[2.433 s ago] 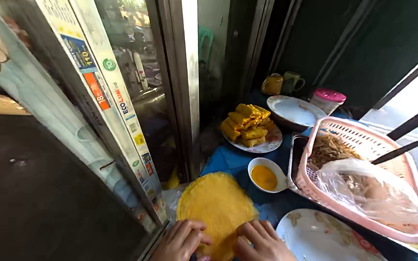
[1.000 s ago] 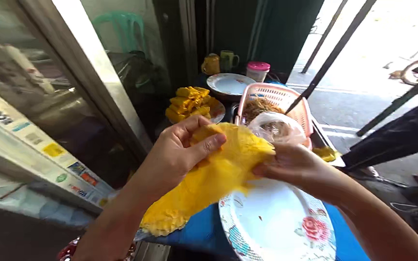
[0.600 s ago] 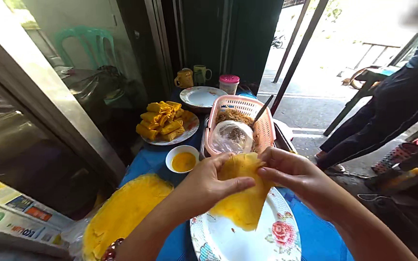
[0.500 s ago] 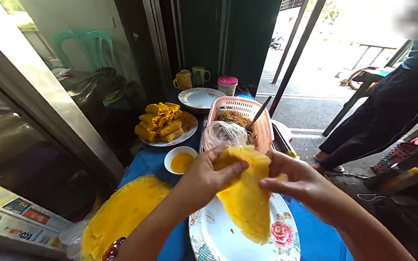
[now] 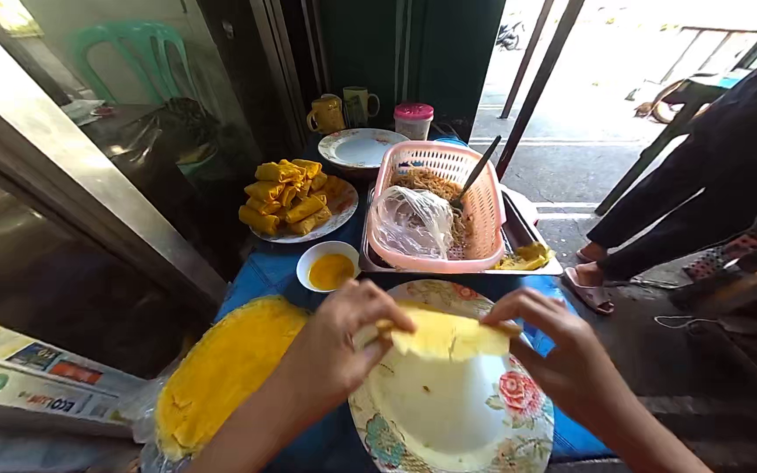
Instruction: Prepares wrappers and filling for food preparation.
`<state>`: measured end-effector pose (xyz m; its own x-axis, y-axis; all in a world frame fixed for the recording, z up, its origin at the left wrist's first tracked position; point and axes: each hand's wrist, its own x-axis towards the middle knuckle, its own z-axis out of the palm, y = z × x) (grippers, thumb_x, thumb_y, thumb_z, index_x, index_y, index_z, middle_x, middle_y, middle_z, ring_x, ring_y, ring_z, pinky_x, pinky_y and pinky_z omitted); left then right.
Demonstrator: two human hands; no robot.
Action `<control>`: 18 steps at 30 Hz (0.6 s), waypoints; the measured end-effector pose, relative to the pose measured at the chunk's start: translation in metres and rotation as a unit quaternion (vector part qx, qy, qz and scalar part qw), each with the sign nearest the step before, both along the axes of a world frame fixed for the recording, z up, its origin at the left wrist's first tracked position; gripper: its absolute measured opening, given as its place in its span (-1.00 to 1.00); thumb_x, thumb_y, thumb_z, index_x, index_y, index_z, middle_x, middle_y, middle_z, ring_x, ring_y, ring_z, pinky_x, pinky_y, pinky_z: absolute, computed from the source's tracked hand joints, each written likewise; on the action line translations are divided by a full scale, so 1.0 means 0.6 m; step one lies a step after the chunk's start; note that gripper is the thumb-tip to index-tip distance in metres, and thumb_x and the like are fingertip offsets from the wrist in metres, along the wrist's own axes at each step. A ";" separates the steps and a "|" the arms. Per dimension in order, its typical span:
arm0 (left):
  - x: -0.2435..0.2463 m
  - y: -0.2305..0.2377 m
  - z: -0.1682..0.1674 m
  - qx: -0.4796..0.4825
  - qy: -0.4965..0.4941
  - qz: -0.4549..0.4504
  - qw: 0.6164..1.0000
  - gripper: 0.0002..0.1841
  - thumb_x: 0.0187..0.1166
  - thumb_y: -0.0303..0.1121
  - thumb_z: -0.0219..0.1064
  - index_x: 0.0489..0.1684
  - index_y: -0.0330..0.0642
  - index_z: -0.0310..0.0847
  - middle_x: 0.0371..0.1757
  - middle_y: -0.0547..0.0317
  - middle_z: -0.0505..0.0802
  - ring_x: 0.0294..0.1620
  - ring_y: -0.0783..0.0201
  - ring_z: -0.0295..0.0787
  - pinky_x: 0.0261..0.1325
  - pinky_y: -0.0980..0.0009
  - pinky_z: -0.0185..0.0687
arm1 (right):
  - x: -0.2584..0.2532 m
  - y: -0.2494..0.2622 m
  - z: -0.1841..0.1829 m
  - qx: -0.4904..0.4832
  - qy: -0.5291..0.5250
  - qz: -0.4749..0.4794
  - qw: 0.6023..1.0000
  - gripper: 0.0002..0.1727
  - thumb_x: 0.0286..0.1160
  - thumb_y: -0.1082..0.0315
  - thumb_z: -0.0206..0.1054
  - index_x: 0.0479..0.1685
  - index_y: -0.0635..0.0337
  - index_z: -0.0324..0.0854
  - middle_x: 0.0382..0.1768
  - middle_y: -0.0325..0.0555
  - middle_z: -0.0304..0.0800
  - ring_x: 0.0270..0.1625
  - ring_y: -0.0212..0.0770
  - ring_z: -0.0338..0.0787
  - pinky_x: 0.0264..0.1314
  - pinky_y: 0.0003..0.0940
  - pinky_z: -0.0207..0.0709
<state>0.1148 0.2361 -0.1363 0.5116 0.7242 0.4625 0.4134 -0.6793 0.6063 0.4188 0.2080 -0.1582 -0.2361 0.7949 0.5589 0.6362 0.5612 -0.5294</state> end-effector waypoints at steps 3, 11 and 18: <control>-0.002 -0.045 -0.080 0.029 0.091 -0.001 0.995 -0.78 0.57 -0.24 0.30 0.00 0.32 0.83 0.04 0.44 0.86 0.22 0.29 0.73 0.31 0.11 0.60 | 0.007 -0.032 -0.071 -0.002 -0.070 -0.001 0.998 -0.76 0.37 0.26 0.26 -0.14 -0.28 0.81 -0.14 -0.44 0.85 0.06 -0.32 0.78 0.29 0.11 0.43; -0.005 -0.084 -0.114 0.090 0.158 0.009 0.983 -0.77 0.68 -0.13 0.19 0.02 0.36 0.81 0.06 0.44 0.85 0.26 0.28 0.74 0.53 0.03 0.48 | 0.005 -0.064 -0.096 0.018 -0.124 -0.005 0.992 -0.79 0.55 0.14 0.21 -0.14 -0.37 0.79 -0.14 -0.48 0.81 0.08 -0.35 0.72 0.41 0.05 0.29; -0.001 -0.101 -0.102 0.068 0.119 0.033 0.990 -0.76 0.75 -0.11 0.17 0.03 0.27 0.82 0.02 0.39 0.87 0.21 0.32 0.77 0.57 0.07 0.45 | 0.016 -0.066 -0.072 -0.017 -0.123 0.014 0.992 -0.78 0.53 0.20 0.23 -0.12 -0.27 0.82 -0.09 -0.32 0.85 0.13 -0.23 0.73 0.43 0.11 0.27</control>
